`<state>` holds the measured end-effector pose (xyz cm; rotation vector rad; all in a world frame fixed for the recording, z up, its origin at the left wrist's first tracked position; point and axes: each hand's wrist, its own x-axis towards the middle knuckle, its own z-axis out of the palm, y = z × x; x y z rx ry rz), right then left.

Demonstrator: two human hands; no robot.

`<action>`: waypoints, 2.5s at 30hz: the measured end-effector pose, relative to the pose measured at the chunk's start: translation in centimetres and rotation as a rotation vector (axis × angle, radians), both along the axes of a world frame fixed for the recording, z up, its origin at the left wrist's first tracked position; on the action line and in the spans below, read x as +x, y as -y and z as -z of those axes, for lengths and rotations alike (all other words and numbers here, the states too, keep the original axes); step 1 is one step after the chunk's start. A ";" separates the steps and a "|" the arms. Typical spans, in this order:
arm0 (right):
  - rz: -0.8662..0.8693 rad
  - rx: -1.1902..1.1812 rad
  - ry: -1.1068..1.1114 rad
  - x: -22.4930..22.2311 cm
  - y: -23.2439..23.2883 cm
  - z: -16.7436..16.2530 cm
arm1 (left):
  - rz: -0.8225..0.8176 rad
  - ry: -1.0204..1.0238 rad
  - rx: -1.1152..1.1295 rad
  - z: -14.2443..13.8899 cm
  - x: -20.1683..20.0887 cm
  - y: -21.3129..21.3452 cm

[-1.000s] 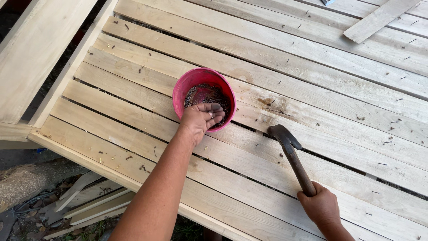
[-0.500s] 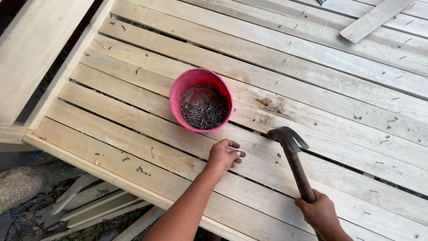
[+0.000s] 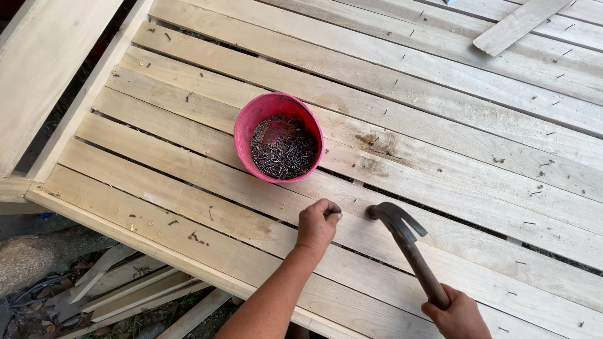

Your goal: The person repeatedly picks nails from a pink bowl and hammers them into a wooden slatted surface. They work along the planks, securing them to the underlying frame using a hammer.

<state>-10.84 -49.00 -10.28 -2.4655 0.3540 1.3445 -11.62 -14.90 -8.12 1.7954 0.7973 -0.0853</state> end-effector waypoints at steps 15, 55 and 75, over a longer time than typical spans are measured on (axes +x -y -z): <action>0.056 0.025 -0.031 -1.5 0.1 0.5 | 0.222 0.068 0.320 -1.0 -1.6 0.8; 0.034 0.039 -0.087 -2.2 -2.8 -1.6 | 0.141 0.559 0.870 -3.9 2.8 -8.5; 0.184 0.100 -0.052 -0.9 -2.0 -1.6 | 0.190 -0.103 0.587 -4.4 6.7 -11.9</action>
